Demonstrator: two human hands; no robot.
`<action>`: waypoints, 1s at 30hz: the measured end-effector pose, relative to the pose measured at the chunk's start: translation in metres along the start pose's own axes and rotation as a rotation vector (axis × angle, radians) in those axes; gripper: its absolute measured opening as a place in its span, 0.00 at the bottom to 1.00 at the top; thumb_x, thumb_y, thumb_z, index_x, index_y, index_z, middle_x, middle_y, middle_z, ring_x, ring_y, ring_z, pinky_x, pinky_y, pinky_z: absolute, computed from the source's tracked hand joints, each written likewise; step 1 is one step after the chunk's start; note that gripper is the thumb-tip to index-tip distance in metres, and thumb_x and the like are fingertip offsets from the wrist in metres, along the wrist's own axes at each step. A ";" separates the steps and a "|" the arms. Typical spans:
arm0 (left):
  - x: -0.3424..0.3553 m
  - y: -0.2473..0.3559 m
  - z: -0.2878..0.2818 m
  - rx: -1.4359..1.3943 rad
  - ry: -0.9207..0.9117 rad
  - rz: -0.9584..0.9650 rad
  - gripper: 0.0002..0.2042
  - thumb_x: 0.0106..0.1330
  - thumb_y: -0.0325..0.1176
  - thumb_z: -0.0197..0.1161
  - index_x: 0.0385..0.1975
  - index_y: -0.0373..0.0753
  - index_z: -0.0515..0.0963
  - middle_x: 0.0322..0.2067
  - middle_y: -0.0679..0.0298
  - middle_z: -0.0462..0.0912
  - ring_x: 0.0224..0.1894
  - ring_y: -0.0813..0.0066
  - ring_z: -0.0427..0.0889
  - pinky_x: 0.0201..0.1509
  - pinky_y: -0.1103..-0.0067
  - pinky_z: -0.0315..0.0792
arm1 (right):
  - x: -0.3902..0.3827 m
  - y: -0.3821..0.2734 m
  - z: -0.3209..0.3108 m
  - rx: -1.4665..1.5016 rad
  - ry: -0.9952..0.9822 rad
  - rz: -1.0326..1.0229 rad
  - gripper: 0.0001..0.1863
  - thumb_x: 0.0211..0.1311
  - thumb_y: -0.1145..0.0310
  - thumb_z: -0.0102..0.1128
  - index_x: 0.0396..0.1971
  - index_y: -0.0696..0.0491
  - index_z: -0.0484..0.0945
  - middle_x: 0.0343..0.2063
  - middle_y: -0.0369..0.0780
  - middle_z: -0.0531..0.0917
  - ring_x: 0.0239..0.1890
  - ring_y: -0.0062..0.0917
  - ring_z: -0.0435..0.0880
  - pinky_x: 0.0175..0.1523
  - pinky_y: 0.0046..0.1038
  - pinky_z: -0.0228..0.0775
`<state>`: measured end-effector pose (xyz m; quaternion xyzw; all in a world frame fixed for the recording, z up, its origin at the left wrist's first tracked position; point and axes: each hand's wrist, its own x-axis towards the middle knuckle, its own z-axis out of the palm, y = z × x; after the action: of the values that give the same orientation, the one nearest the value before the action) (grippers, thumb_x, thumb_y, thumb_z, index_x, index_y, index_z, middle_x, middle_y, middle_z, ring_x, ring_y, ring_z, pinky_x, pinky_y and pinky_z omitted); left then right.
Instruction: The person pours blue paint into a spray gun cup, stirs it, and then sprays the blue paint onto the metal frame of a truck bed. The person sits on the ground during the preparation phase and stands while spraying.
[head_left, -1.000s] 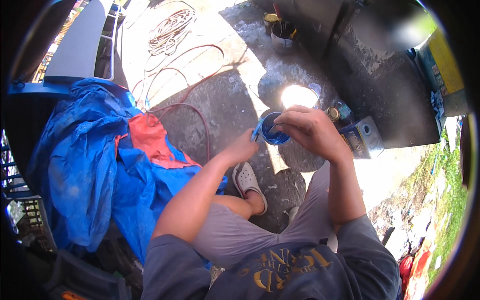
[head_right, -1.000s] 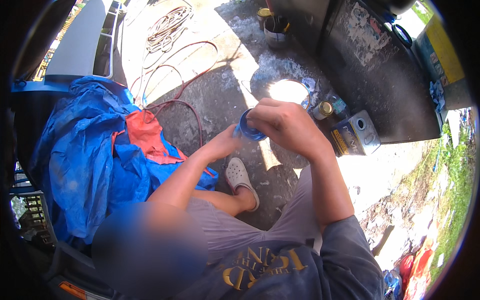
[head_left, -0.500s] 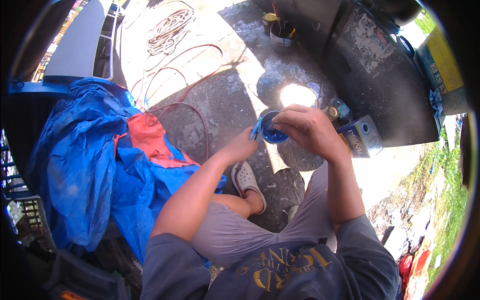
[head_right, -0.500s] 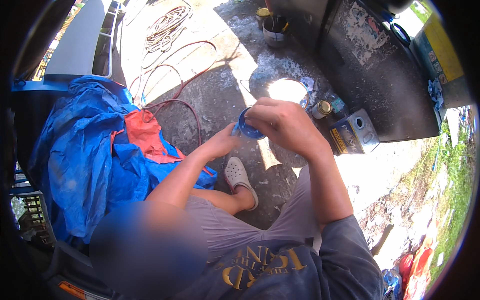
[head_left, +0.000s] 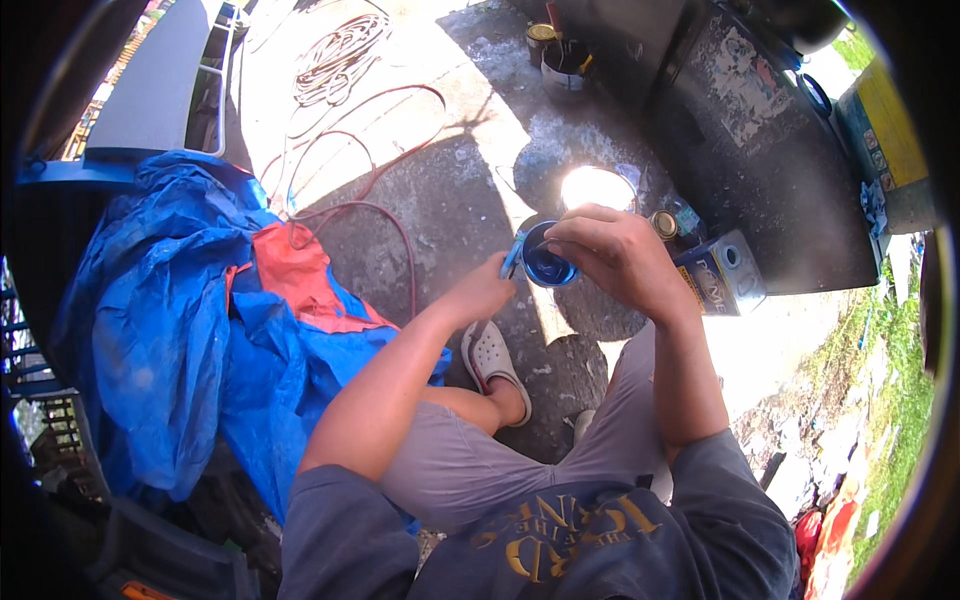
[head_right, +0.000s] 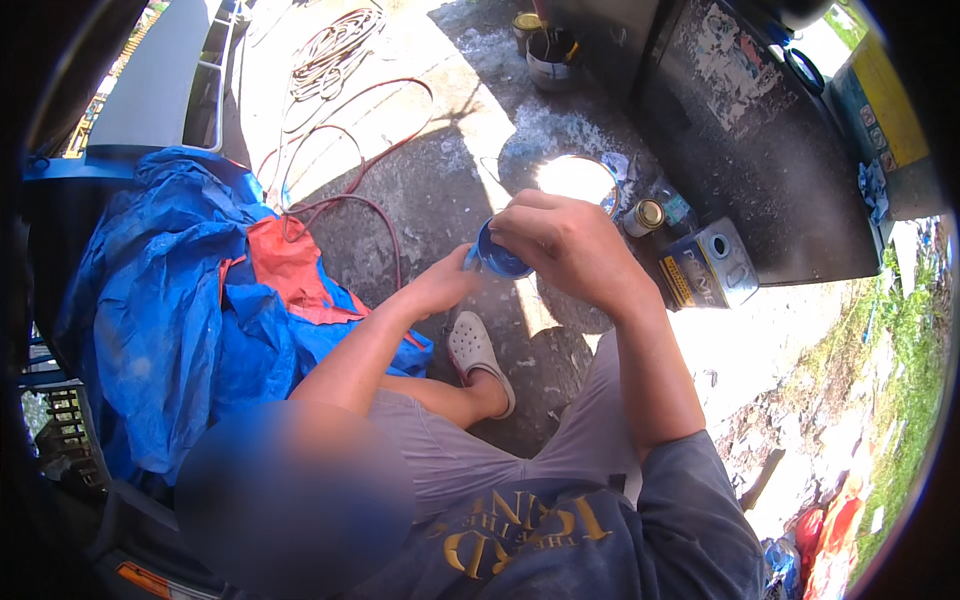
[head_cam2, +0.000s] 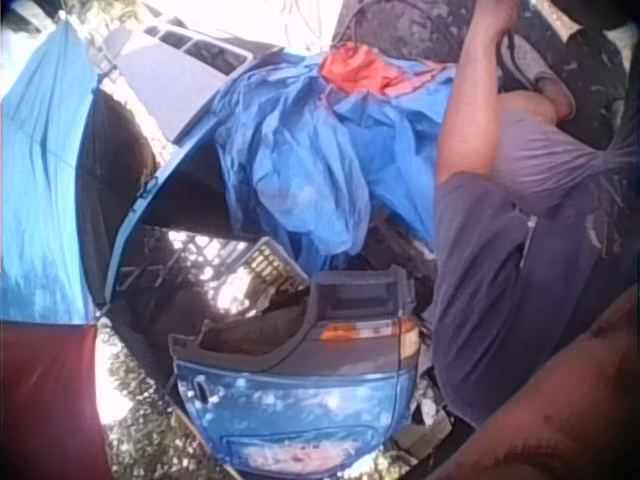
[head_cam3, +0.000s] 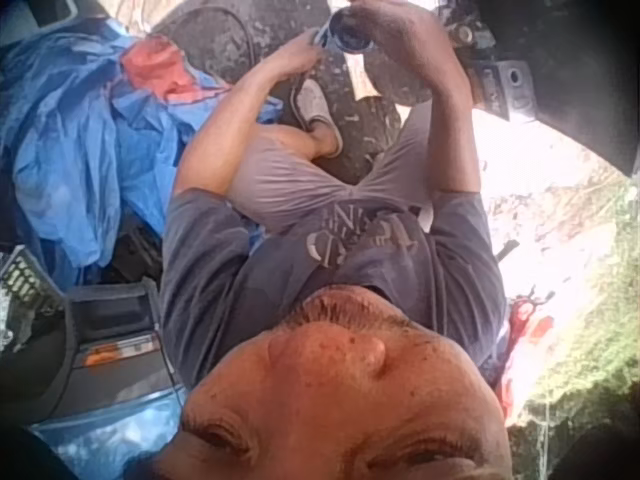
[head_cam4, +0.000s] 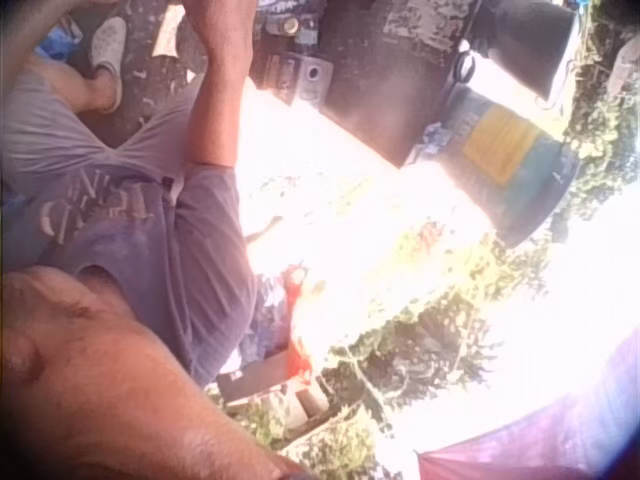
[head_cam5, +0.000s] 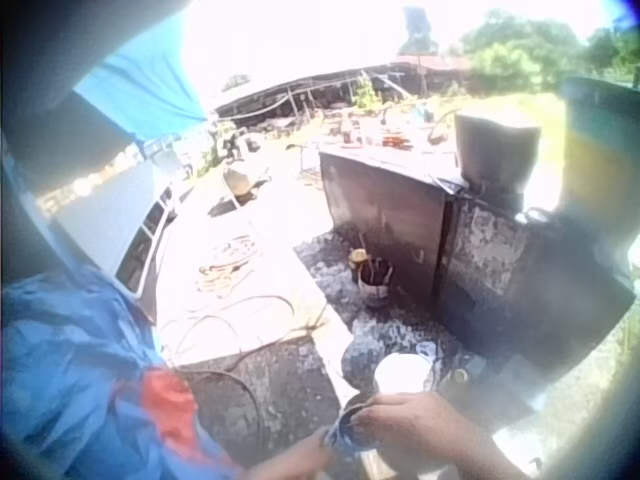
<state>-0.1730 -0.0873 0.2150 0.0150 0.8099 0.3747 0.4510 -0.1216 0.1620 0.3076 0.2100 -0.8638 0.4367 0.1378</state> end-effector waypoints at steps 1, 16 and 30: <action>-0.001 0.000 -0.001 0.012 0.000 -0.006 0.37 0.62 0.43 0.66 0.72 0.40 0.64 0.47 0.59 0.82 0.43 0.73 0.79 0.43 0.77 0.72 | 0.000 -0.001 -0.001 0.032 -0.039 -0.001 0.07 0.60 0.74 0.70 0.37 0.55 0.84 0.31 0.42 0.84 0.33 0.36 0.85 0.38 0.34 0.75; -0.002 0.004 0.001 0.033 0.016 0.016 0.36 0.62 0.39 0.63 0.72 0.39 0.63 0.43 0.60 0.82 0.38 0.75 0.77 0.37 0.77 0.69 | 0.001 -0.002 0.004 -0.024 0.039 0.019 0.06 0.60 0.74 0.70 0.37 0.55 0.83 0.32 0.42 0.83 0.32 0.35 0.85 0.36 0.32 0.74; 0.000 0.007 0.002 0.033 0.003 -0.018 0.35 0.62 0.37 0.62 0.72 0.42 0.63 0.38 0.62 0.82 0.35 0.76 0.77 0.36 0.78 0.69 | 0.000 0.005 -0.003 -0.039 0.000 0.055 0.08 0.59 0.74 0.71 0.38 0.55 0.84 0.33 0.42 0.84 0.33 0.37 0.85 0.38 0.33 0.75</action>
<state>-0.1739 -0.0813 0.2189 0.0147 0.8168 0.3573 0.4527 -0.1240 0.1670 0.3056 0.1834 -0.8776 0.4234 0.1295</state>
